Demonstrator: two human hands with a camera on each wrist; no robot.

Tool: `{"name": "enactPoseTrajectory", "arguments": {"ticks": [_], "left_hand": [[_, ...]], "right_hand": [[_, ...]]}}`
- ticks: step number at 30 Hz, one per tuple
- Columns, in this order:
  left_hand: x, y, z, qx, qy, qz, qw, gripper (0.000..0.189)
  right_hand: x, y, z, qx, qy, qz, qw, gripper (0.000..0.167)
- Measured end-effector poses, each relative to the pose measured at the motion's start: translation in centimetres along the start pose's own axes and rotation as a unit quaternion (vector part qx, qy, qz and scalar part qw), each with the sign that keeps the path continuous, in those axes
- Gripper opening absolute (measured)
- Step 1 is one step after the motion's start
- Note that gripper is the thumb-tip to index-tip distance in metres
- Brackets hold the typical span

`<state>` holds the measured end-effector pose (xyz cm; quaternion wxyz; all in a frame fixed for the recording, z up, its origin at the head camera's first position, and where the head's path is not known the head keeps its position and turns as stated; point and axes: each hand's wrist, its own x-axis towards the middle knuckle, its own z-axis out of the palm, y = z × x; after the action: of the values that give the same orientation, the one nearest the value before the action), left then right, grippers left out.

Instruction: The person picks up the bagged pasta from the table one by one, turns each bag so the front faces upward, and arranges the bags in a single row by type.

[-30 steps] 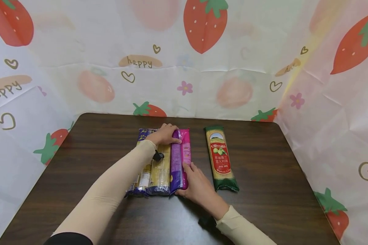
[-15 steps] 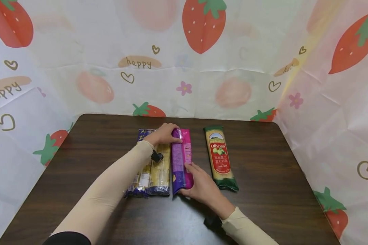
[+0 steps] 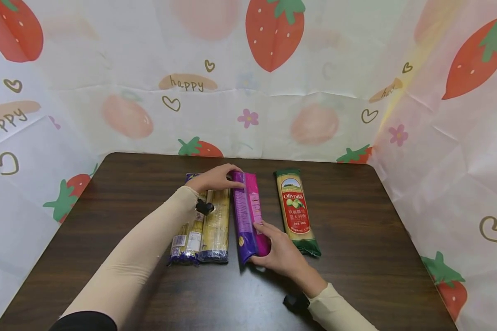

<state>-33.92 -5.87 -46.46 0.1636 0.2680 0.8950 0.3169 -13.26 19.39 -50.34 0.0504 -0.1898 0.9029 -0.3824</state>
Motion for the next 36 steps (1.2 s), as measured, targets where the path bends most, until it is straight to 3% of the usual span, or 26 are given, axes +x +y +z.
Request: {"name": "enactPoseTrajectory", "arguments": {"ticks": [7,12,22,30,36], "left_hand": [[-0.5,-1.0,-0.6,-0.038,-0.045,0.012,0.9982,0.056],[-0.4,-1.8,-0.5,-0.043,-0.061,0.029,0.9968,0.061],[-0.6,-2.0,-0.3,-0.016,0.003,0.031,0.9994,0.061],[-0.5,-2.6,-0.4,-0.079,0.028,0.042,0.9956,0.056],[-0.4,-2.9,-0.6,-0.099,0.028,0.052,0.9934,0.052]], "right_hand": [[-0.4,0.2,-0.4,0.065,-0.012,0.010,0.9978,0.086],[-0.5,0.3,-0.5,0.092,-0.024,0.026,0.9952,0.085],[-0.4,0.6,-0.6,0.174,-0.035,-0.001,0.9841,0.087],[-0.5,0.5,-0.7,0.219,-0.035,-0.026,0.9747,0.080],[-0.5,0.3,-0.7,0.288,-0.040,-0.029,0.9563,0.079]]}}
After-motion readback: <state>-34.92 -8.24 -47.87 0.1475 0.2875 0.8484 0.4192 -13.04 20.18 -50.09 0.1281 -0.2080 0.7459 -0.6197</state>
